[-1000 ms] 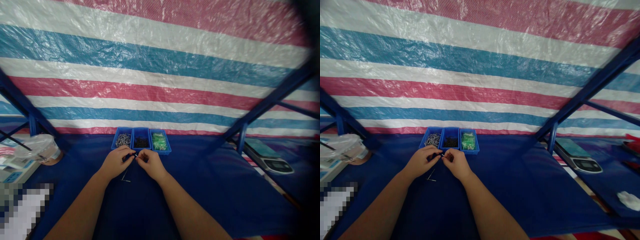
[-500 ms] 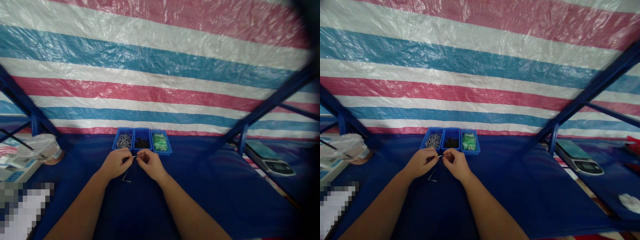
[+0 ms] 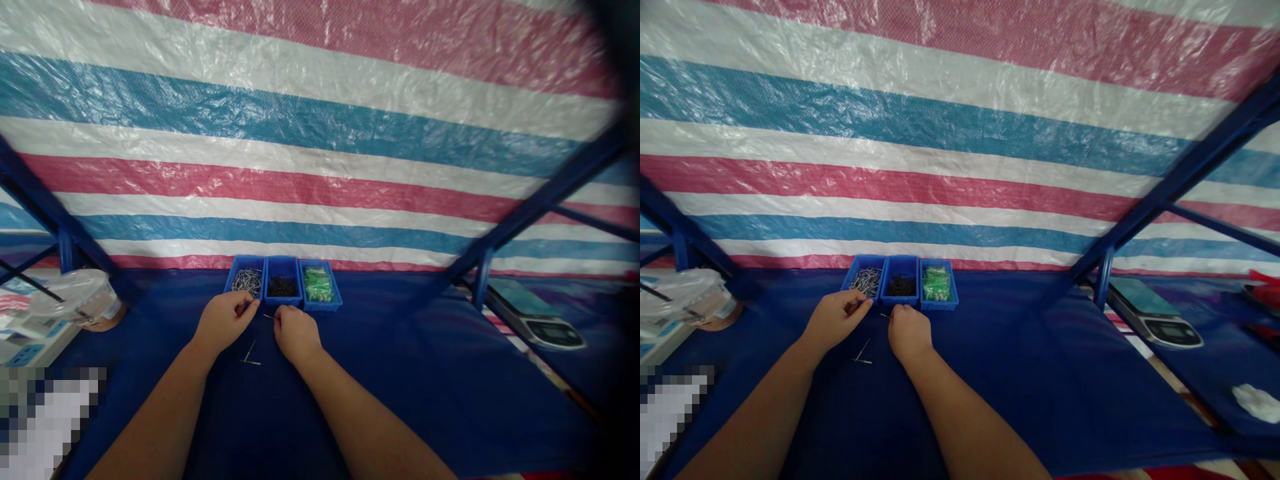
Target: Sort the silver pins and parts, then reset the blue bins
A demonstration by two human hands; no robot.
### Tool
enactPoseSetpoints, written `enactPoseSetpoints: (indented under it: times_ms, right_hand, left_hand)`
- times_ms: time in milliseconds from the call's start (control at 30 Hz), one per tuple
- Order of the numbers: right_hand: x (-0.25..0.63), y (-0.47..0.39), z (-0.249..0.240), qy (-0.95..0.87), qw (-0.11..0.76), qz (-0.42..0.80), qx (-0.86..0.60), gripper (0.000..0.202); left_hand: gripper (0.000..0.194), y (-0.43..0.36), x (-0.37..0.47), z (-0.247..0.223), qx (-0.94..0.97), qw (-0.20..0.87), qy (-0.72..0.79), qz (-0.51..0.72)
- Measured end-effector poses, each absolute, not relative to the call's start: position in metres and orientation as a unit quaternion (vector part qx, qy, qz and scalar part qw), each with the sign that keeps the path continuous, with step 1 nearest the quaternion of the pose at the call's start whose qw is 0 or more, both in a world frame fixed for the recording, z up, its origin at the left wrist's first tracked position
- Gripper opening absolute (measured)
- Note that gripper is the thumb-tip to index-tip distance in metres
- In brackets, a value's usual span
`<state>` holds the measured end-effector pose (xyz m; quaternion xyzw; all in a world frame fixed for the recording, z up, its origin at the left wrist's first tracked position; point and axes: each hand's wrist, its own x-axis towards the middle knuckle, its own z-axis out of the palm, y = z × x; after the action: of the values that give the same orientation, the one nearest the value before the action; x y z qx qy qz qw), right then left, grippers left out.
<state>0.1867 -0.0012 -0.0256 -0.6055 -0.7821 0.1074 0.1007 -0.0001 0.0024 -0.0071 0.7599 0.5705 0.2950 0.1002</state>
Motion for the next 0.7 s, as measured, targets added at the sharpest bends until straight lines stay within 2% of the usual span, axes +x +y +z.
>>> enactPoseSetpoints:
  times_ms: [133, 533, 700]
  right_hand:
    - [0.192, -0.003, -0.022, -0.799, 0.092, 0.110, -0.584, 0.019]
    - [0.199, -0.006, -0.016, -0.809, 0.221, 0.151, -0.523, 0.014]
    - [0.200, -0.006, -0.015, -0.788, 0.284, 0.175, -0.517, 0.017]
  left_hand:
    - [0.016, 0.000, 0.003, -0.008, 0.812, 0.157, 0.501, 0.252]
    - [0.011, 0.000, -0.001, -0.002, 0.816, 0.171, 0.500, 0.237]
    - [0.016, 0.000, -0.003, -0.001, 0.793, 0.141, 0.516, 0.291]
